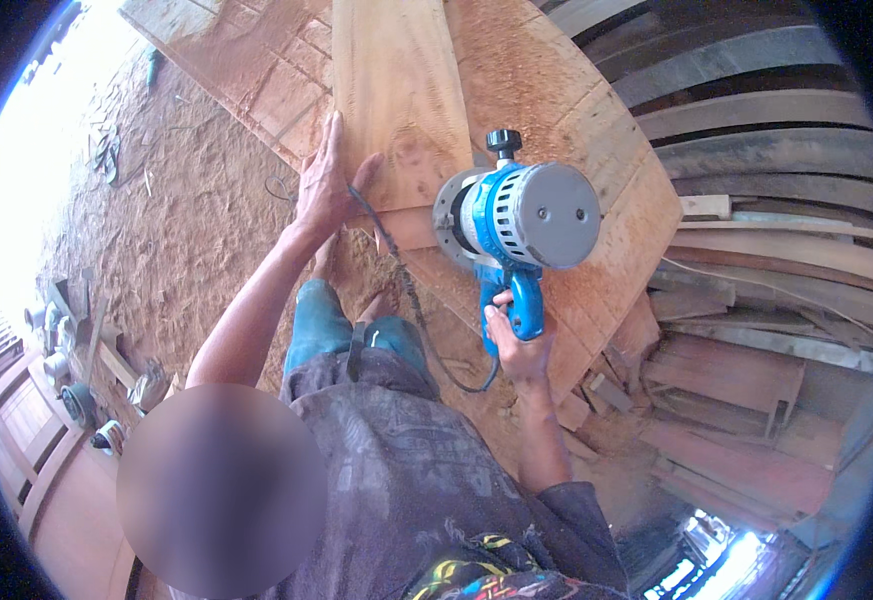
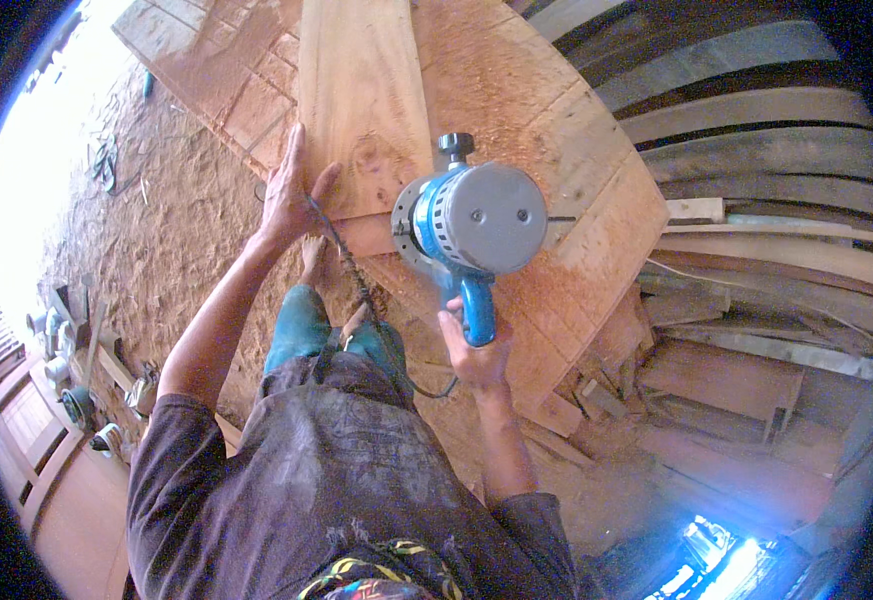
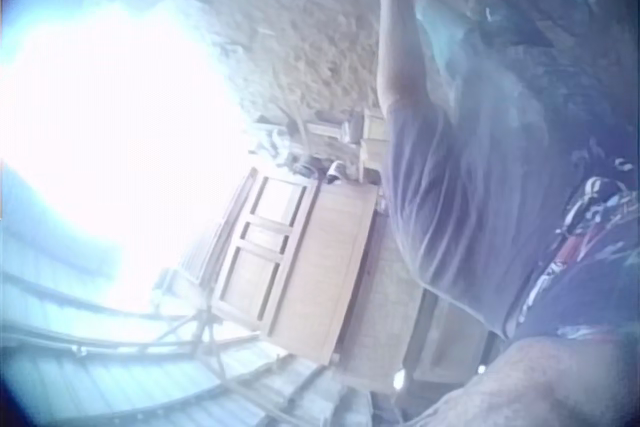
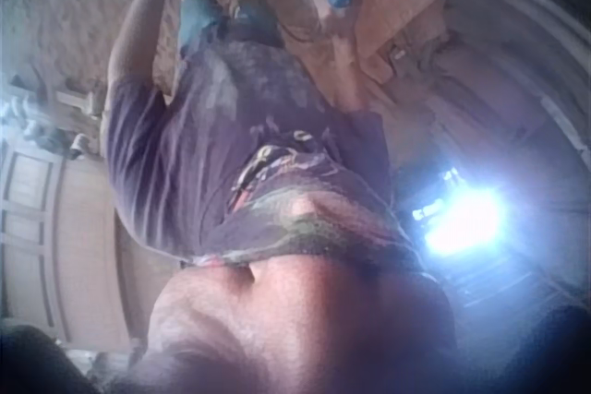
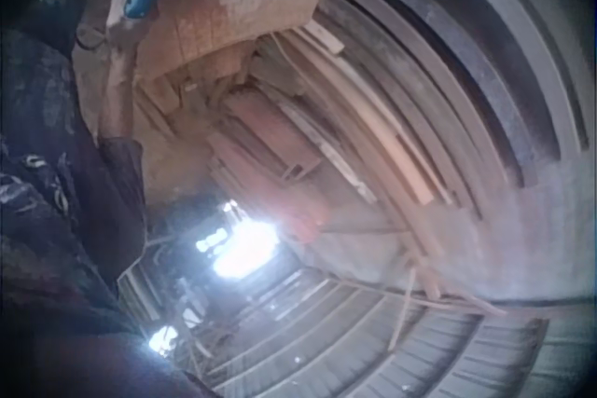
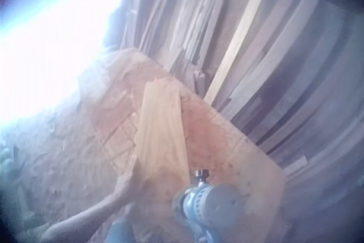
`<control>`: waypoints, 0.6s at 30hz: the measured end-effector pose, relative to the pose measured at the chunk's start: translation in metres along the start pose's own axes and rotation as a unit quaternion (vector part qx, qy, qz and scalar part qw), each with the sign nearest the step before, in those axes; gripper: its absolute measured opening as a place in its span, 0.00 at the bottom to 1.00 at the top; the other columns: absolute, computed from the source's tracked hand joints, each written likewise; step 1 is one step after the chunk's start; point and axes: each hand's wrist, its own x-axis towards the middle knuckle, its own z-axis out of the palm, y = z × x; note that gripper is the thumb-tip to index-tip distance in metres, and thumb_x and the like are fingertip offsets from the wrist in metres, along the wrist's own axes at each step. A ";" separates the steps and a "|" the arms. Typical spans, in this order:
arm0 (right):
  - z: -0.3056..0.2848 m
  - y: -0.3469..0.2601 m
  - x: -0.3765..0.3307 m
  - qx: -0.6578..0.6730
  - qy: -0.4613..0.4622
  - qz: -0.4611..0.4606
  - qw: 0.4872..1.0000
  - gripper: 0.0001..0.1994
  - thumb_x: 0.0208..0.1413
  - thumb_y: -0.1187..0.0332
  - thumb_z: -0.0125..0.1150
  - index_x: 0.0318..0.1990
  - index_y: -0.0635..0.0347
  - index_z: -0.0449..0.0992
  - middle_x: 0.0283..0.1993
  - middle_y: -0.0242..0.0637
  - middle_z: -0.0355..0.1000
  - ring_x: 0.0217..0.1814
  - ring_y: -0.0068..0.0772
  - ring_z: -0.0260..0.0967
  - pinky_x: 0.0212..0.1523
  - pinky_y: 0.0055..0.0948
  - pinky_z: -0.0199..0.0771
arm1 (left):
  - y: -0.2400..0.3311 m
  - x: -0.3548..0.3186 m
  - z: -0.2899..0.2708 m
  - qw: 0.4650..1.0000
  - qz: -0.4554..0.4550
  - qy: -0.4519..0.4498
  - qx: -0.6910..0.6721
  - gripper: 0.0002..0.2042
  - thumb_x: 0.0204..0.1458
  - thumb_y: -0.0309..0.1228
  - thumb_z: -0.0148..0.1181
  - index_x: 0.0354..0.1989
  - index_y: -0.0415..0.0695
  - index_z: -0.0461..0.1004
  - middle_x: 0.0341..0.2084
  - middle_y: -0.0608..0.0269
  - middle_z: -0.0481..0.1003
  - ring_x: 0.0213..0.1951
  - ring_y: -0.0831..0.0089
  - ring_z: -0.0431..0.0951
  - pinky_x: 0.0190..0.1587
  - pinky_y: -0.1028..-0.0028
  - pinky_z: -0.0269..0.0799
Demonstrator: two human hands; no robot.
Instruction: The person uses a handheld electric router to smooth the edges of several wooden planks on a workbench. They repeatedly position the planks, run the router along the edges, and flip the pieces to work on different sides.
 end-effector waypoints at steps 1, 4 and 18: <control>0.002 -0.004 0.002 0.002 -0.005 -0.009 1.000 0.08 0.58 0.82 0.64 0.43 0.60 0.75 0.25 0.28 0.71 0.23 0.17 0.68 0.22 0.23 0.66 | -0.002 0.001 0.009 0.999 0.025 0.027 0.023 0.43 0.62 0.49 0.61 0.74 0.30 0.50 0.69 0.33 0.62 0.69 0.43 0.66 0.71 0.55 0.55; 0.001 -0.008 0.010 -0.015 -0.021 -0.015 1.000 0.08 0.59 0.82 0.64 0.43 0.60 0.75 0.25 0.28 0.71 0.23 0.17 0.67 0.22 0.23 0.66 | -0.013 0.000 0.017 0.997 0.045 0.042 0.035 0.43 0.62 0.50 0.61 0.74 0.30 0.52 0.72 0.33 0.57 0.71 0.42 0.62 0.72 0.55 0.54; 0.006 -0.011 0.033 -0.013 -0.026 -0.008 1.000 0.08 0.59 0.82 0.64 0.43 0.60 0.75 0.25 0.27 0.70 0.23 0.16 0.67 0.23 0.23 0.65 | -0.008 -0.001 0.014 0.999 0.009 0.008 0.049 0.43 0.62 0.53 0.59 0.77 0.36 0.50 0.74 0.37 0.55 0.73 0.44 0.60 0.74 0.56 0.53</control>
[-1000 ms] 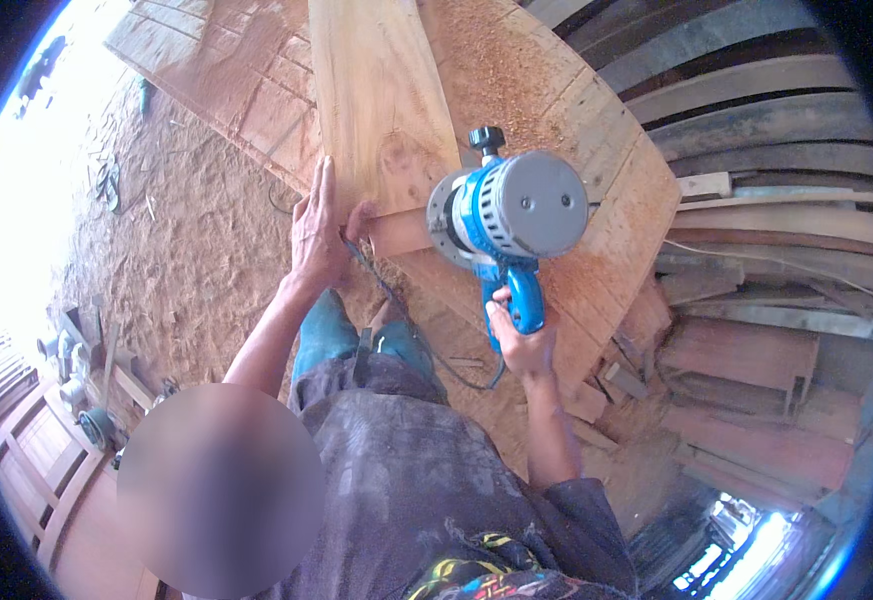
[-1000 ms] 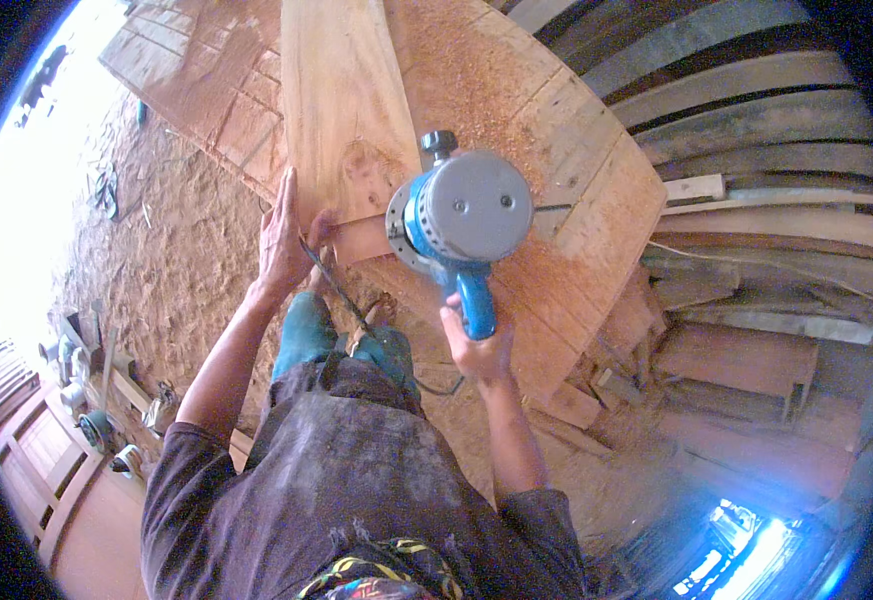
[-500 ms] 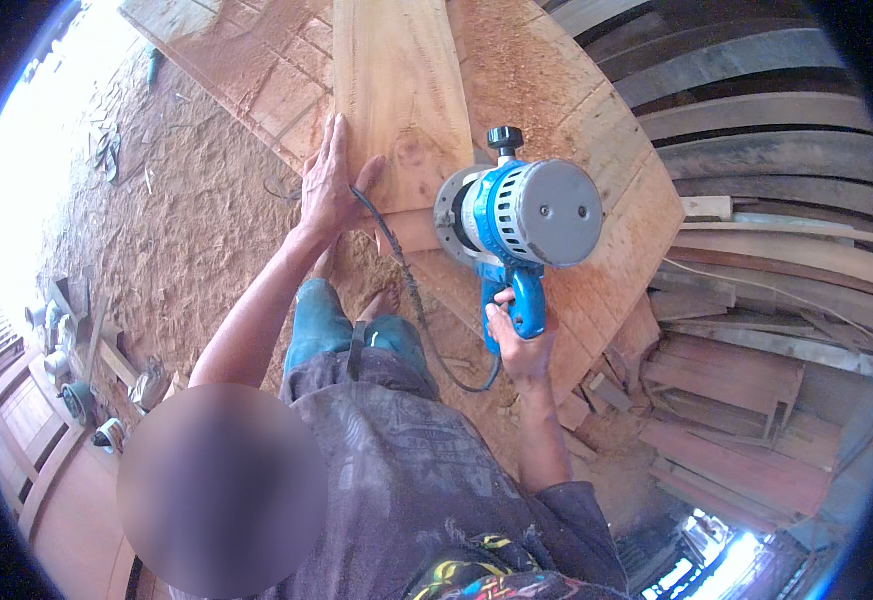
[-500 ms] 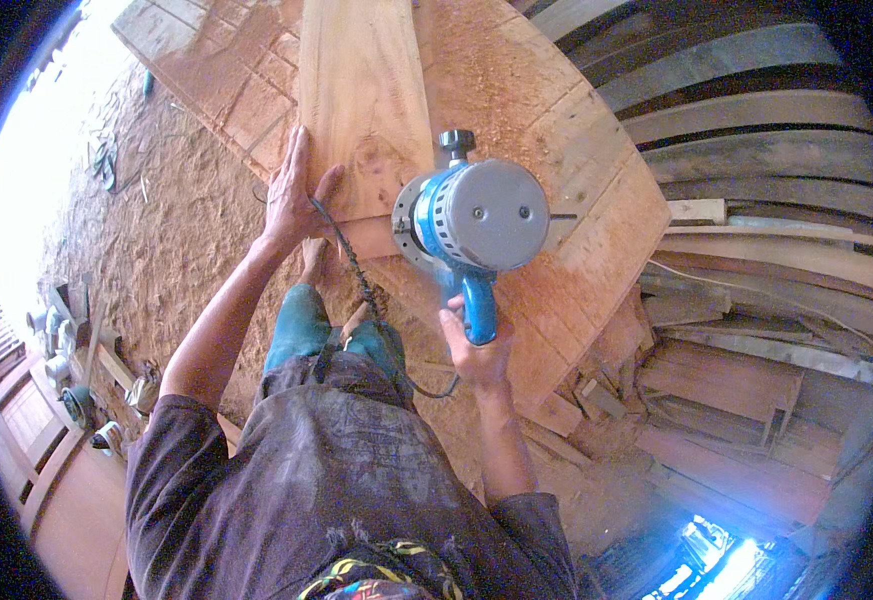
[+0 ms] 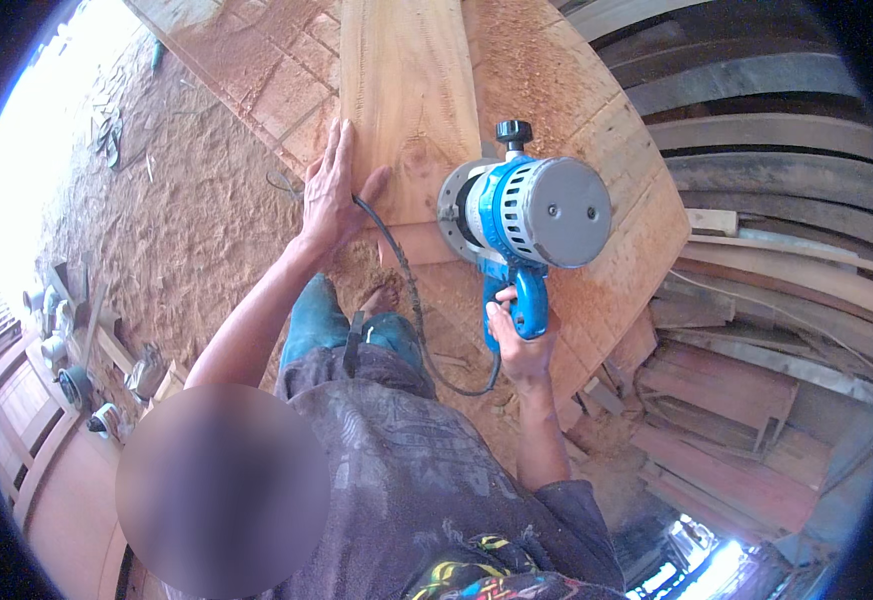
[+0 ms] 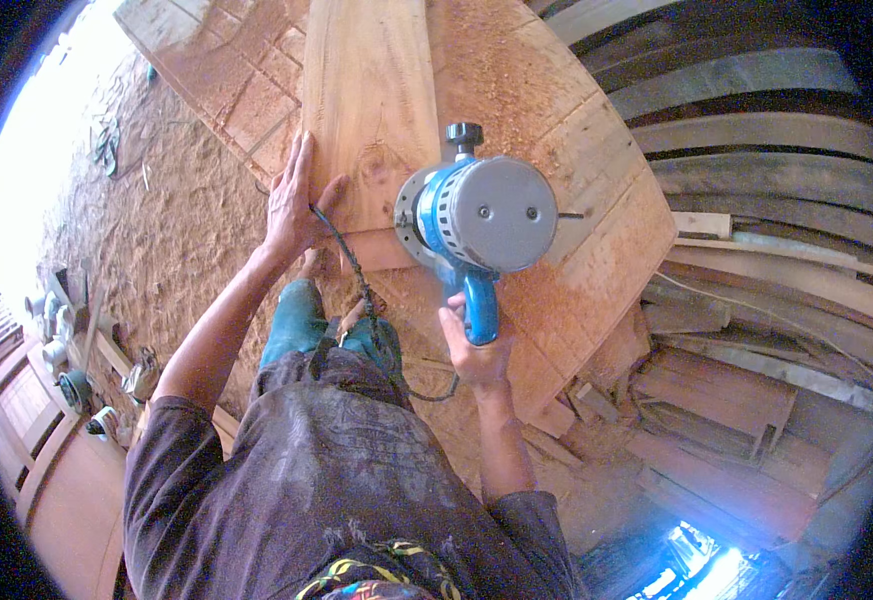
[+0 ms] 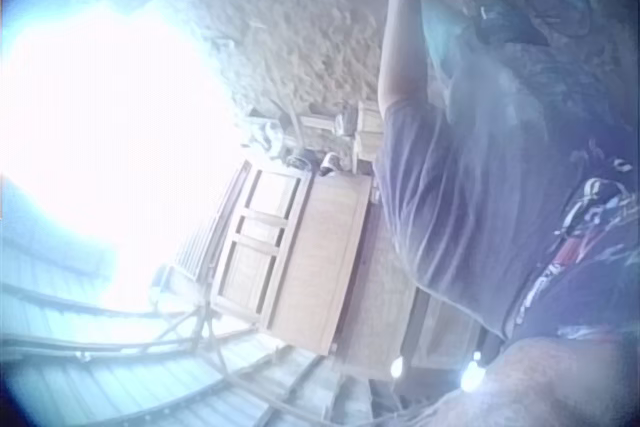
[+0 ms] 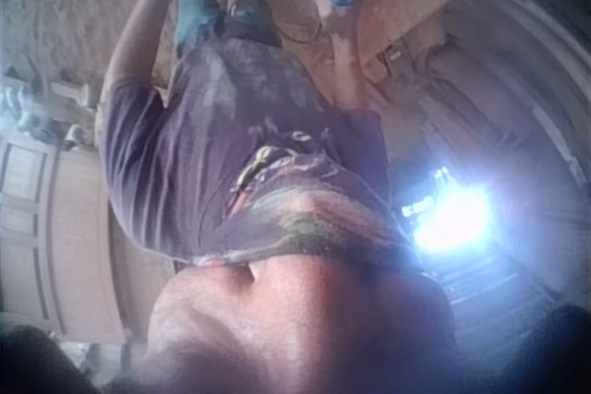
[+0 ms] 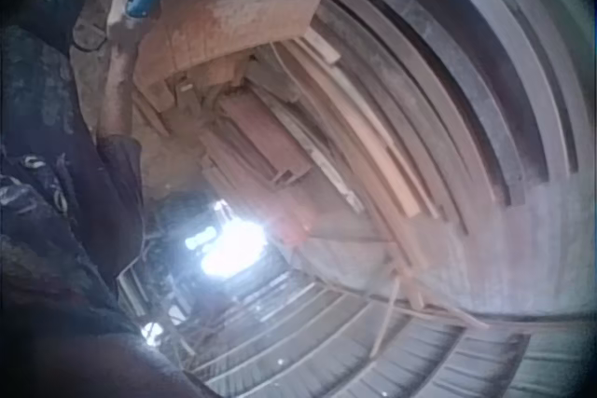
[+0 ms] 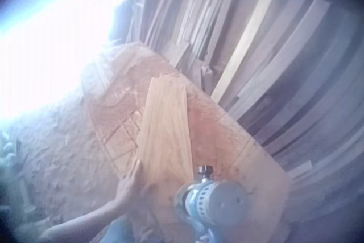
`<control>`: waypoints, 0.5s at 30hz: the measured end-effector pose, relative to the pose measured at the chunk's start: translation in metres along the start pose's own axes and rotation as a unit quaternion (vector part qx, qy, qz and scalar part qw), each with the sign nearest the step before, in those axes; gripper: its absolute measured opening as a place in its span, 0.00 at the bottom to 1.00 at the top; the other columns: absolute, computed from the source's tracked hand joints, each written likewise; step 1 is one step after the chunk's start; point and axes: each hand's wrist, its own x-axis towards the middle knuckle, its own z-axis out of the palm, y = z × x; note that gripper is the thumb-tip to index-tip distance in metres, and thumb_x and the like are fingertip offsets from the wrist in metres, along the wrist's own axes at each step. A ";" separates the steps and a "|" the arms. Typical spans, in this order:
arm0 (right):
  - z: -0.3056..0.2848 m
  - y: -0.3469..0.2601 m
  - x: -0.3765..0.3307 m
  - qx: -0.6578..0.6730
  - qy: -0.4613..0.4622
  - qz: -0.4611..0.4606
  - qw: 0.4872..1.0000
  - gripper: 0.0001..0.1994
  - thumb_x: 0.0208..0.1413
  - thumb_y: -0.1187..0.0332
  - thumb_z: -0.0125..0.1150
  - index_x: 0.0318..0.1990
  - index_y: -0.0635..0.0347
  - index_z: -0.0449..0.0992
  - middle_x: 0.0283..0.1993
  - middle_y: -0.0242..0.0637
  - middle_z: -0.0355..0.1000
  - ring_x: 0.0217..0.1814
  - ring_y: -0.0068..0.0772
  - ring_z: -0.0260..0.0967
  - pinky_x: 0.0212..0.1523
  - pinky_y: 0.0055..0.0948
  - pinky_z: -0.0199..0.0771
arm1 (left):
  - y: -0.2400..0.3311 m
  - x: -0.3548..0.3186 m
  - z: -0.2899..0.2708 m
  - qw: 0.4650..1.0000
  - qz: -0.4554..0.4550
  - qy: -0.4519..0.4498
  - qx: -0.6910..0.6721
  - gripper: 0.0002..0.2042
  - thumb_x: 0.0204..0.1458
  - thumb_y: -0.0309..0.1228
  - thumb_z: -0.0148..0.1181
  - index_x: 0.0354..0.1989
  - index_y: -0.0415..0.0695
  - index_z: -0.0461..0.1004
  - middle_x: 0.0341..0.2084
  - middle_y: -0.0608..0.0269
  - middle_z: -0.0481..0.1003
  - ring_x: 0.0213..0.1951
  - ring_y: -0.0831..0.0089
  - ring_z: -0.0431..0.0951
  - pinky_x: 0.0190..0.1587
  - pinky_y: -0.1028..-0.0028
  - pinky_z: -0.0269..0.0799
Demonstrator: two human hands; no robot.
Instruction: The person uses a handheld electric router to smooth the edges of several wooden planks on a workbench. They repeatedly position the planks, run the router along the edges, and flip the pieces to work on different sides.
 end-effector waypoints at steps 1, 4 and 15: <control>0.000 0.002 0.002 -0.001 -0.001 -0.010 1.000 0.08 0.59 0.81 0.63 0.43 0.60 0.75 0.25 0.27 0.70 0.23 0.16 0.66 0.23 0.23 0.65 | 0.000 0.000 0.000 1.000 0.003 0.003 0.001 0.44 0.62 0.53 0.59 0.77 0.36 0.50 0.74 0.37 0.55 0.73 0.44 0.59 0.74 0.56 0.53; 0.001 0.005 0.008 -0.004 -0.006 -0.007 1.000 0.08 0.59 0.81 0.64 0.44 0.60 0.75 0.25 0.27 0.70 0.24 0.16 0.66 0.23 0.22 0.65 | -0.001 0.000 0.000 1.000 0.008 0.004 0.002 0.44 0.62 0.53 0.60 0.77 0.36 0.50 0.75 0.37 0.54 0.73 0.44 0.59 0.74 0.56 0.53; 0.010 -0.001 0.036 -0.005 0.004 -0.007 1.000 0.08 0.59 0.81 0.64 0.43 0.61 0.75 0.25 0.27 0.70 0.23 0.17 0.67 0.24 0.24 0.68 | 0.002 0.003 -0.014 1.000 0.019 -0.001 -0.011 0.44 0.58 0.49 0.65 0.75 0.34 0.54 0.70 0.34 0.61 0.66 0.41 0.68 0.69 0.54 0.61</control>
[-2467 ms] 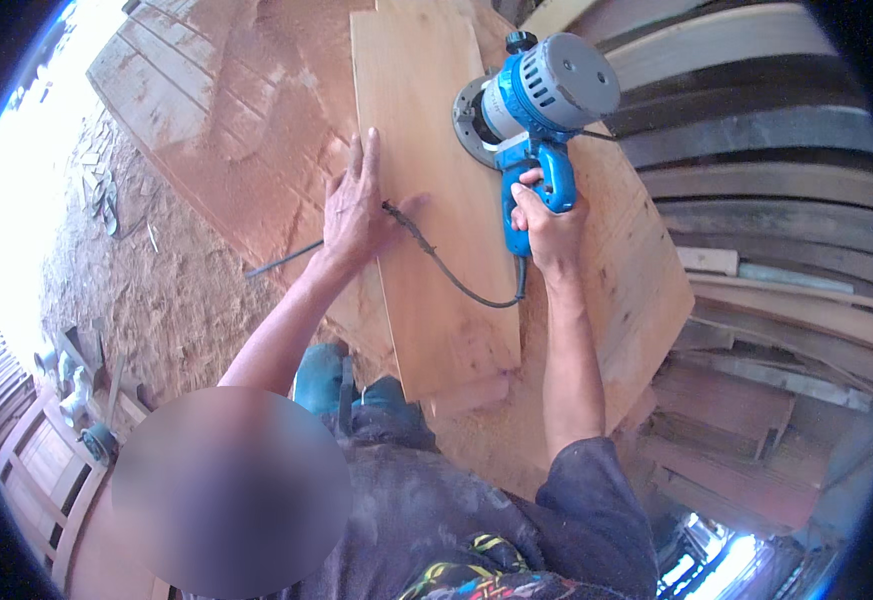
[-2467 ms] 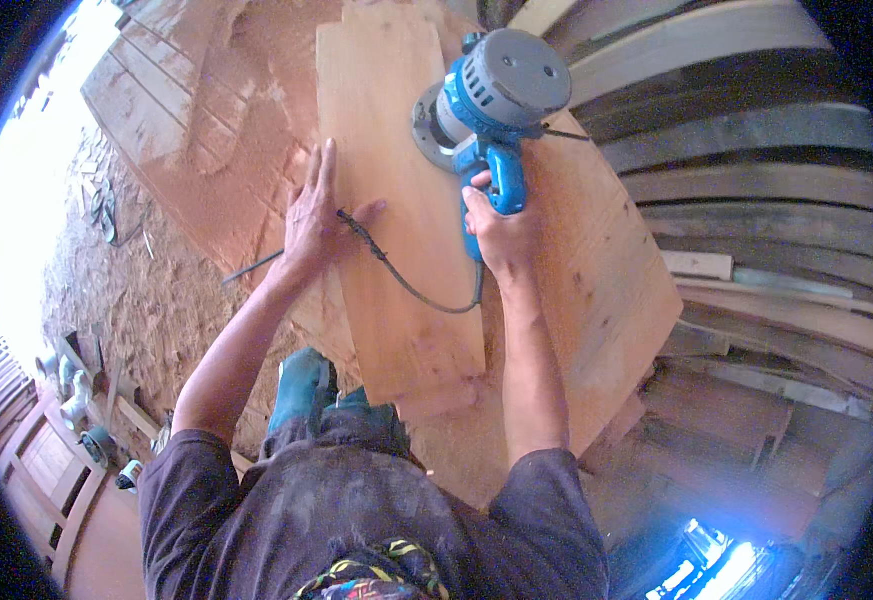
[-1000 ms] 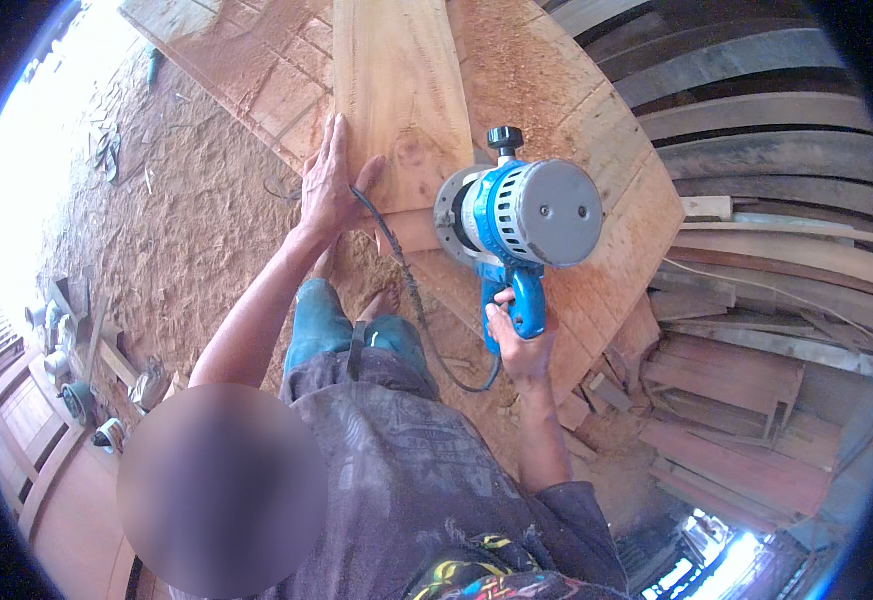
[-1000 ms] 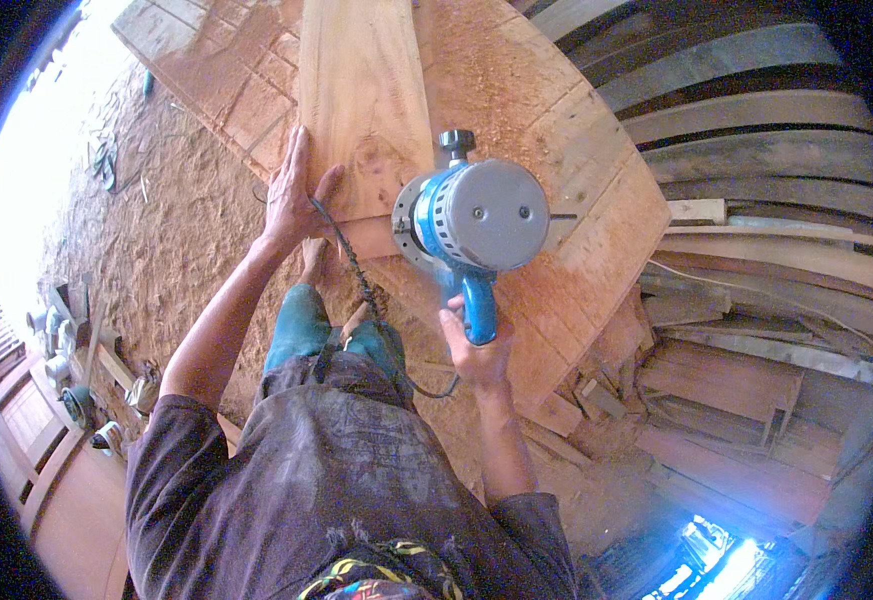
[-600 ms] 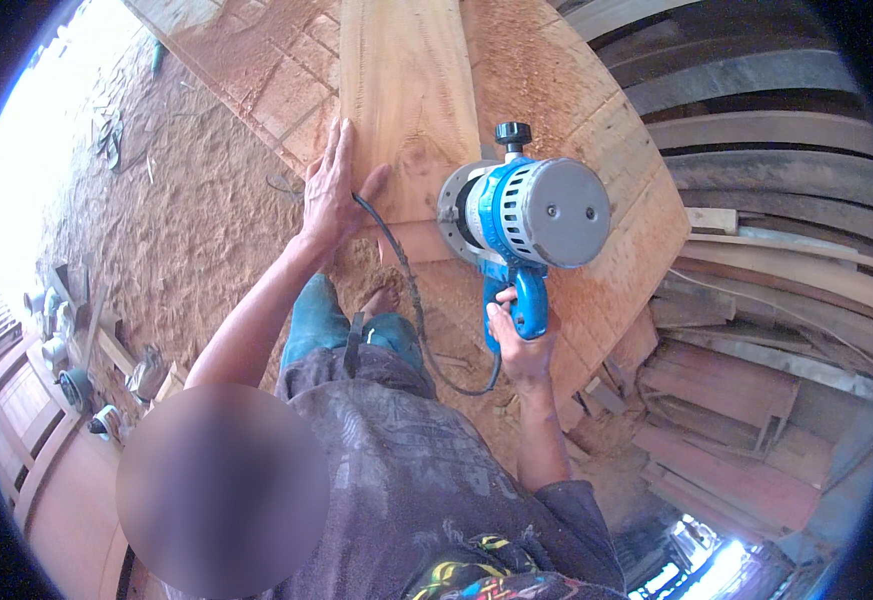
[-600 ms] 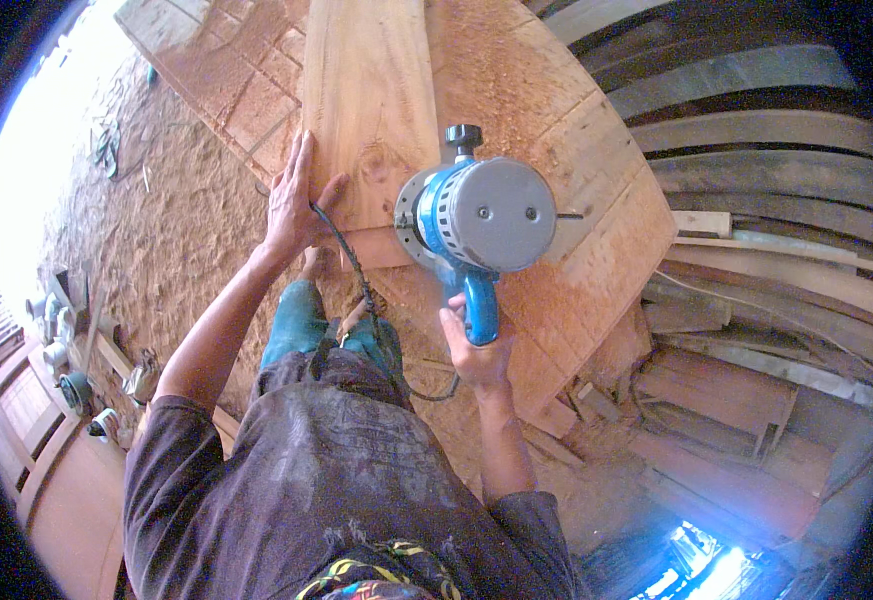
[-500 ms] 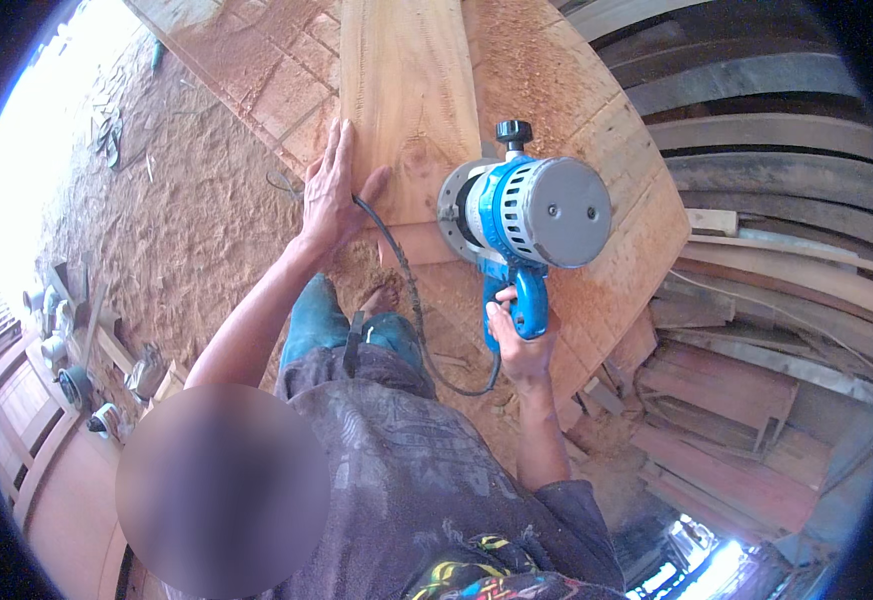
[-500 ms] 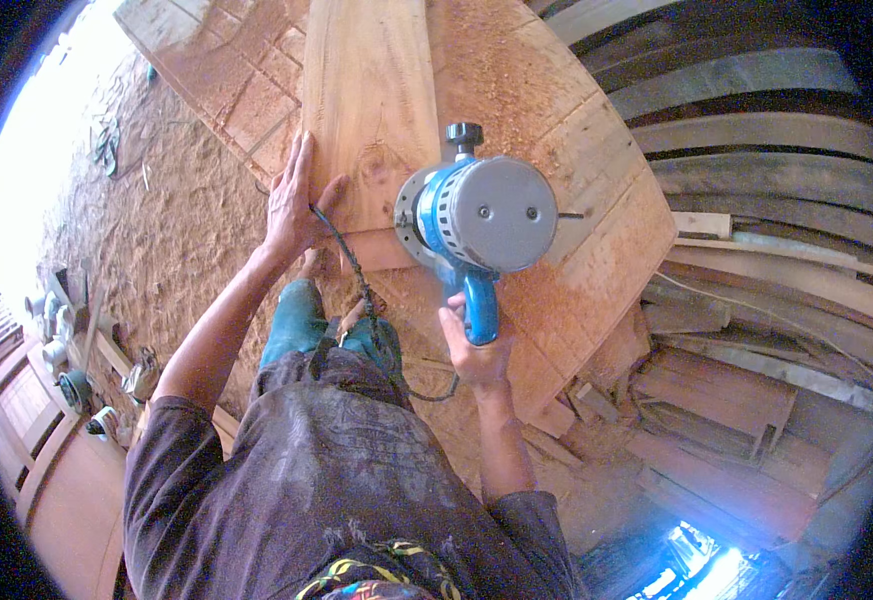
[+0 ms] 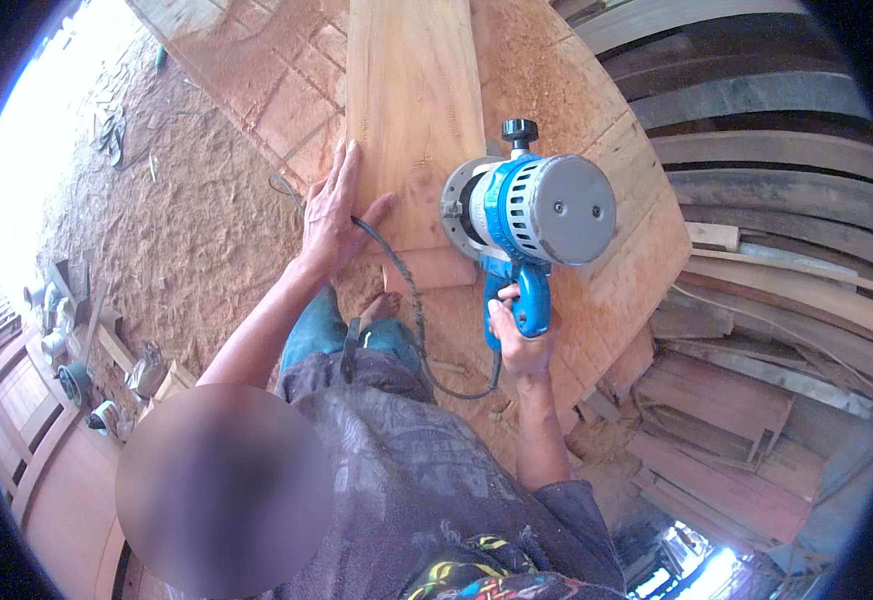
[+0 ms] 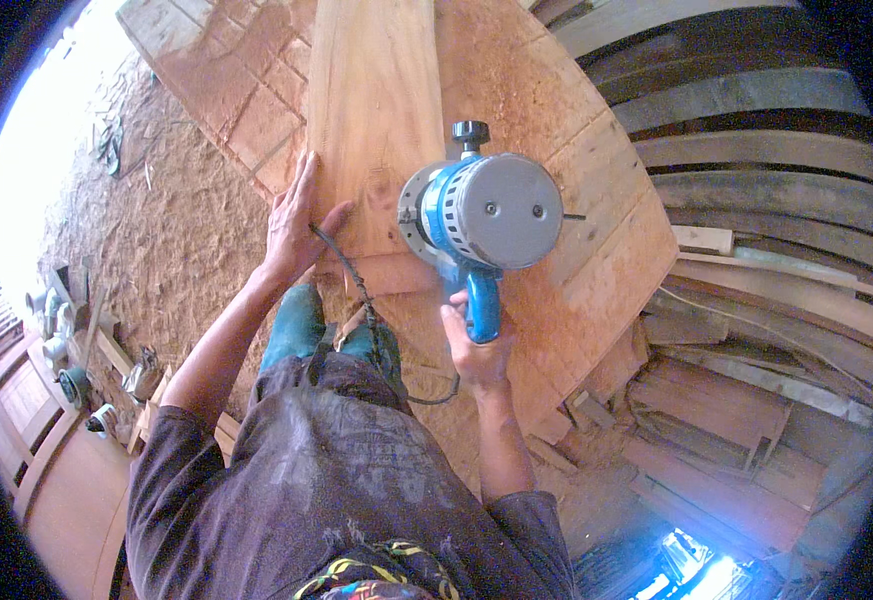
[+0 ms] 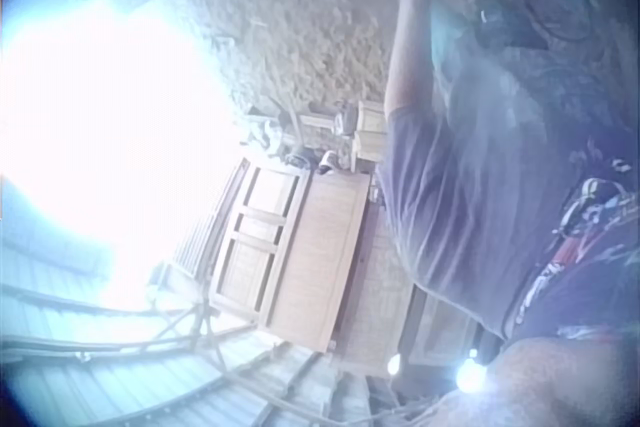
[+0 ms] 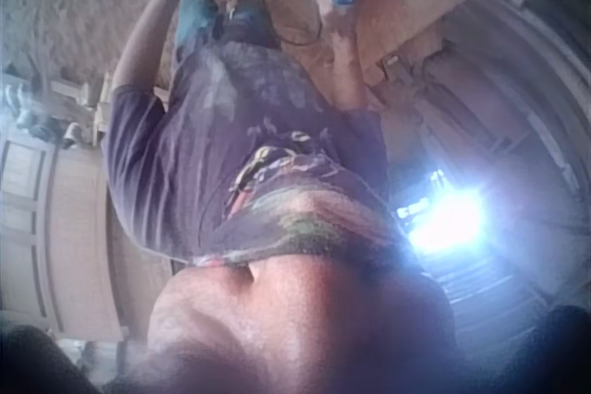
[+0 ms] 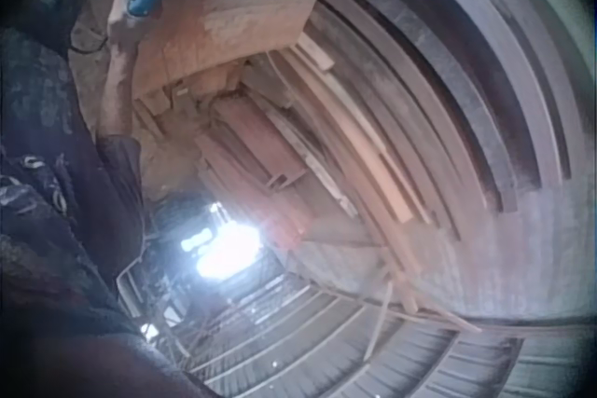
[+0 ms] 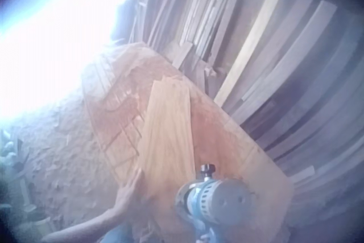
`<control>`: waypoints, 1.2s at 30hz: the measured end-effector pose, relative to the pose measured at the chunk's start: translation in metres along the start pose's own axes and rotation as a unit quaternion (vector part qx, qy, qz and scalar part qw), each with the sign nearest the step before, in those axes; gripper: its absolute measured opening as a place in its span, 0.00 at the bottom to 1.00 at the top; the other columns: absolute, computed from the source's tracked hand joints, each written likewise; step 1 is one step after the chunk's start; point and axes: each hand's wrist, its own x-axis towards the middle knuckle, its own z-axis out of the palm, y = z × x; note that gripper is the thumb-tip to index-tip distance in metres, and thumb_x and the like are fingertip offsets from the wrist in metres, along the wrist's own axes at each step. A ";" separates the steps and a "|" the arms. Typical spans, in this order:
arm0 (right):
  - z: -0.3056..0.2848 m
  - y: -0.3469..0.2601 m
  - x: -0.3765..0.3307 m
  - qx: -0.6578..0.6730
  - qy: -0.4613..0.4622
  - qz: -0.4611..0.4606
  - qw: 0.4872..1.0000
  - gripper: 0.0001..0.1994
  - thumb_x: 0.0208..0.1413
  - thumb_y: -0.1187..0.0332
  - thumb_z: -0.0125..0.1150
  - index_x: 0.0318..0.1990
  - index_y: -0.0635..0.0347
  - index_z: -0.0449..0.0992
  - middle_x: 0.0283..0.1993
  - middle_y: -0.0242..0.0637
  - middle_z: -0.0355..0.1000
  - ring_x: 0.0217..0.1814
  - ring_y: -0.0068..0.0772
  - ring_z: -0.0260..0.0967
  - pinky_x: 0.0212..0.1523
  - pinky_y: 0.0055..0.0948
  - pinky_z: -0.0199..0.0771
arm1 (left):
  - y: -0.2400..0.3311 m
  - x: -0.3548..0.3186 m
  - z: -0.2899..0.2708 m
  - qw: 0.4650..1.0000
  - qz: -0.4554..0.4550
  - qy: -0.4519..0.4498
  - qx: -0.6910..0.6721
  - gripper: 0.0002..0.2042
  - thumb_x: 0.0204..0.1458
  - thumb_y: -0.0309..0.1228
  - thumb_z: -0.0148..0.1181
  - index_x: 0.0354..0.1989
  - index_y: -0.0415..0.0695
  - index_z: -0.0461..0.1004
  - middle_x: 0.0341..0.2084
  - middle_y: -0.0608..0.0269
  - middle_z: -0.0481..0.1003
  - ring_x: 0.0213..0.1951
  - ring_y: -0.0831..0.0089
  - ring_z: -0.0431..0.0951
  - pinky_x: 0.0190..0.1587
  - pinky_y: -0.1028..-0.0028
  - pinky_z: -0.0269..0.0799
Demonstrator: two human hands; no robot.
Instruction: The person uses a handheld electric router to smooth the edges of several wooden planks on a workbench. They repeatedly position the planks, run the router along the edges, and flip the pieces to work on different sides.
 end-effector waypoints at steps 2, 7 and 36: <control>0.002 0.000 0.006 0.000 0.006 -0.001 1.000 0.08 0.59 0.81 0.64 0.43 0.61 0.75 0.25 0.28 0.70 0.23 0.18 0.68 0.24 0.24 0.68 | 0.008 0.010 -0.020 0.995 -0.064 -0.052 -0.063 0.44 0.58 0.50 0.66 0.75 0.35 0.54 0.66 0.35 0.68 0.63 0.41 0.72 0.65 0.53 0.65; 0.009 -0.008 0.021 0.007 0.014 0.019 1.000 0.07 0.58 0.80 0.65 0.42 0.61 0.75 0.25 0.29 0.71 0.23 0.19 0.68 0.24 0.25 0.69 | -0.014 0.042 -0.025 0.997 -0.059 0.055 -0.007 0.45 0.59 0.52 0.65 0.76 0.37 0.52 0.60 0.37 0.74 0.60 0.44 0.76 0.62 0.53 0.69; 0.062 -0.055 0.182 0.043 0.002 0.057 0.997 0.08 0.59 0.80 0.63 0.43 0.58 0.74 0.27 0.26 0.68 0.23 0.16 0.65 0.24 0.23 0.65 | -0.018 0.162 0.006 0.997 -0.010 0.009 0.081 0.39 0.62 0.51 0.60 0.72 0.34 0.58 0.73 0.25 0.49 0.62 0.36 0.72 0.63 0.50 0.66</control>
